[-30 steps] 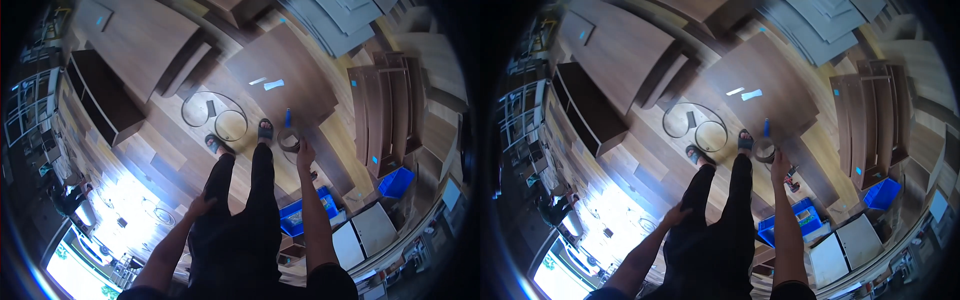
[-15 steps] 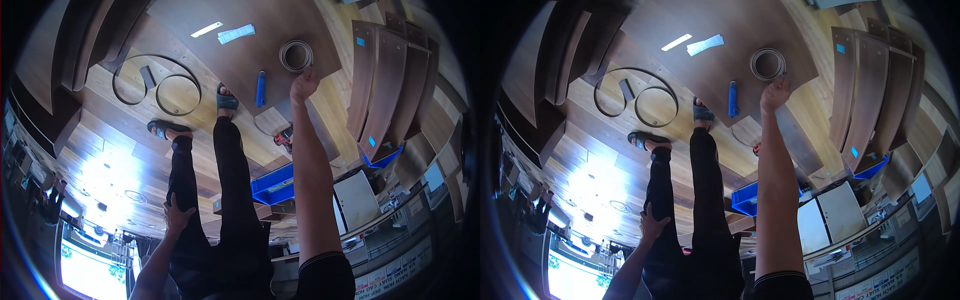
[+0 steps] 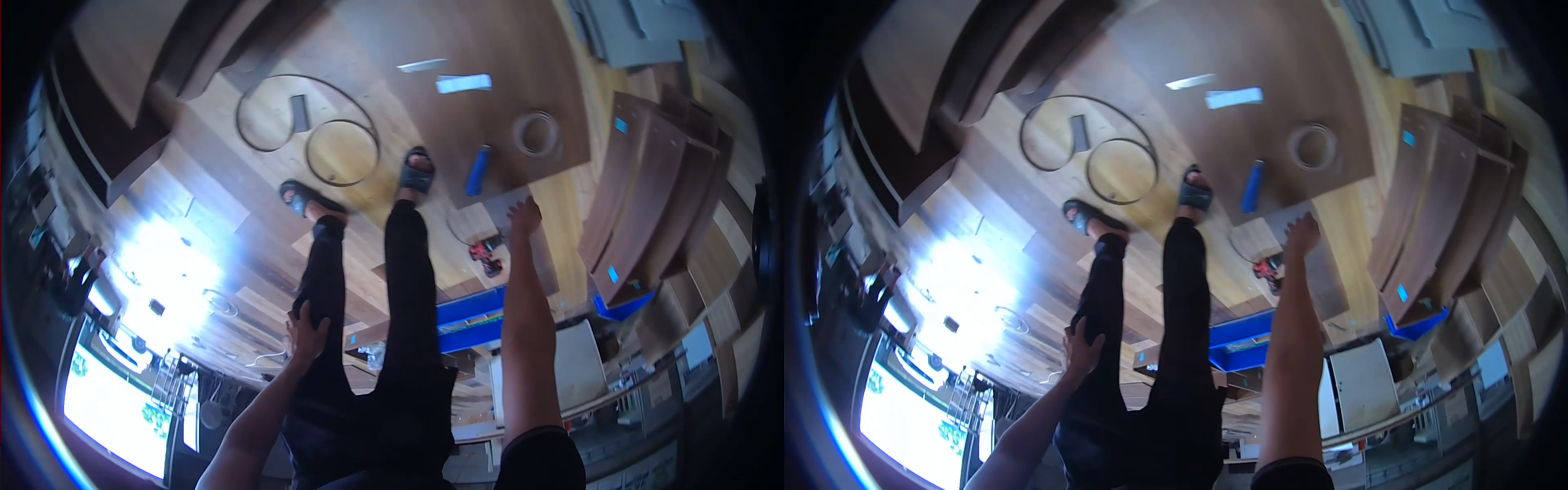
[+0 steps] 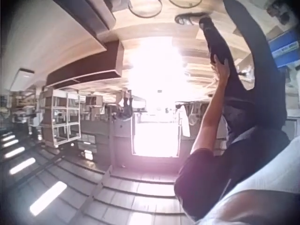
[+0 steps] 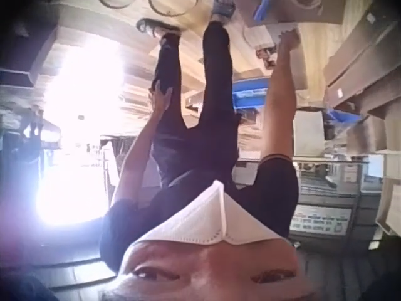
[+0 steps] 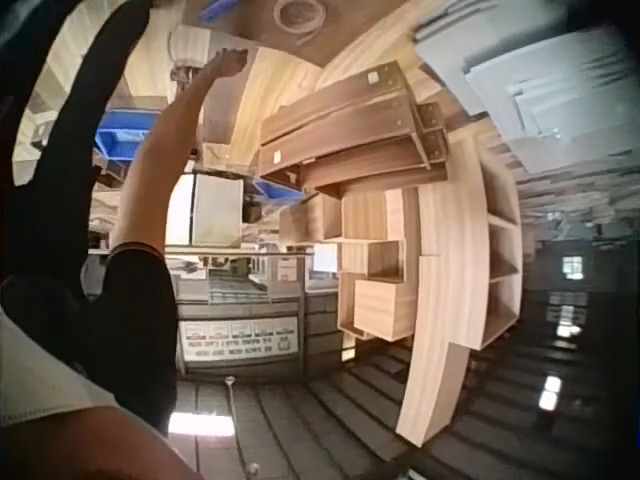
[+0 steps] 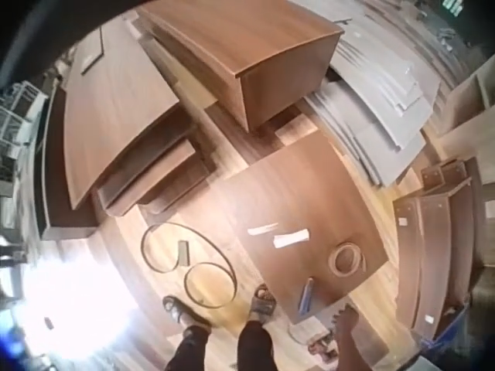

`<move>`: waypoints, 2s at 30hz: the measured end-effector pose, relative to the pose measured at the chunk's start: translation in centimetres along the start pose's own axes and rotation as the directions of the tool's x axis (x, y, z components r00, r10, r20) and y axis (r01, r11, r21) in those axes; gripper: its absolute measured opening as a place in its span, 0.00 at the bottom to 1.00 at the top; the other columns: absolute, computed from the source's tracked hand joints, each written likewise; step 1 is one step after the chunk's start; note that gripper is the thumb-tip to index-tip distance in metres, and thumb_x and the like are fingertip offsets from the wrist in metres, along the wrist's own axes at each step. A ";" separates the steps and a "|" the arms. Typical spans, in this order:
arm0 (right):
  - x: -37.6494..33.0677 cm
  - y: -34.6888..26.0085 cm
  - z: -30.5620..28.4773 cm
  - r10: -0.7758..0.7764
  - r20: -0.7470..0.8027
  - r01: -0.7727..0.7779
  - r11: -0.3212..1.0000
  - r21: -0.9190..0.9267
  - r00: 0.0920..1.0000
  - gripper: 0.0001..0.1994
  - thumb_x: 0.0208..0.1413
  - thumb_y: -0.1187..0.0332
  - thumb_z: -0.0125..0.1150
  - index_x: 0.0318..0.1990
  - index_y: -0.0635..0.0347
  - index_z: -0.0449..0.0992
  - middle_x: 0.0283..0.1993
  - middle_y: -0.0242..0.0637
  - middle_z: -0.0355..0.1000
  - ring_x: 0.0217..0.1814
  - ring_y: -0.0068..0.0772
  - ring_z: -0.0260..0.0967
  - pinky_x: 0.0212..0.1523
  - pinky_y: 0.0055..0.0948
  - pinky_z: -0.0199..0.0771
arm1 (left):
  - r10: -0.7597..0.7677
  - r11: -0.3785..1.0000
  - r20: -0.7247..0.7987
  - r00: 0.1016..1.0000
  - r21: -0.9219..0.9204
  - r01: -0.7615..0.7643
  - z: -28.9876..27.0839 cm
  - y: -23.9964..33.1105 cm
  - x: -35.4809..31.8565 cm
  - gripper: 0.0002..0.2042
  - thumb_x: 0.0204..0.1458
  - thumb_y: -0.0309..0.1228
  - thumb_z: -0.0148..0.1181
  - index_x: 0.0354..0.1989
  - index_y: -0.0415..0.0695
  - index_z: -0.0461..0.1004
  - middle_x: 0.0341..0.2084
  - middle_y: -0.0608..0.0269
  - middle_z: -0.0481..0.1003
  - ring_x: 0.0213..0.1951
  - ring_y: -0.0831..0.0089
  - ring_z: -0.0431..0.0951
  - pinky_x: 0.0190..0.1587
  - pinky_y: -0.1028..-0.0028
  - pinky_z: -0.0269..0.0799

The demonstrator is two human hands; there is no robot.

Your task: Applying adhesive or finish to thin wood or bamboo strips using a spray gun in a manufacturing setting.

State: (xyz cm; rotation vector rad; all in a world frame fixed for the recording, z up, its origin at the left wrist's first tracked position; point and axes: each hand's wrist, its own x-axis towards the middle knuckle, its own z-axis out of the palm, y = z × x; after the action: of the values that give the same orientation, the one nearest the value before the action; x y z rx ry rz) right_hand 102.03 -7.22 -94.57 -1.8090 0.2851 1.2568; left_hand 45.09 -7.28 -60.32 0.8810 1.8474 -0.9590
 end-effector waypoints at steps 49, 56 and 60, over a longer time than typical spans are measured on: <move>-84.8 -19.0 42.3 0.034 0.999 0.994 -0.104 -0.021 0.025 0.17 0.61 0.59 0.72 0.53 0.59 0.82 0.36 0.45 0.83 0.35 0.46 0.84 0.36 0.38 0.84 | 0.788 -0.595 -0.473 0.394 -0.749 0.292 -46.8 -28.0 -17.5 0.34 0.72 0.56 0.43 0.70 0.36 0.67 0.50 0.39 0.82 0.60 0.38 0.79 0.68 0.47 0.70; -83.1 -20.6 46.4 0.044 0.998 0.995 -0.088 0.043 -0.040 0.14 0.60 0.59 0.73 0.47 0.56 0.84 0.34 0.47 0.82 0.37 0.51 0.83 0.38 0.42 0.84 | 0.716 -0.575 -0.559 0.418 -0.812 -0.100 -53.7 -31.4 -23.6 0.14 0.72 0.39 0.51 0.51 0.40 0.77 0.58 0.38 0.77 0.66 0.39 0.73 0.68 0.37 0.68; -80.0 -23.3 50.4 0.025 0.998 0.985 -0.163 -0.057 0.062 0.14 0.59 0.59 0.73 0.46 0.55 0.83 0.36 0.49 0.82 0.39 0.55 0.82 0.39 0.45 0.83 | 0.312 -0.807 -0.749 0.585 -0.534 -0.254 -58.0 -38.5 -25.2 0.20 0.72 0.37 0.52 0.67 0.42 0.68 0.44 0.54 0.81 0.57 0.51 0.81 0.61 0.50 0.79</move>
State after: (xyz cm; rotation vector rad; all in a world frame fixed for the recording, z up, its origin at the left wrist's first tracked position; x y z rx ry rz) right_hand 47.51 22.23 -19.42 -1.2331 -2.3731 1.1725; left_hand 1.34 20.60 -7.59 0.1925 0.8802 1.5804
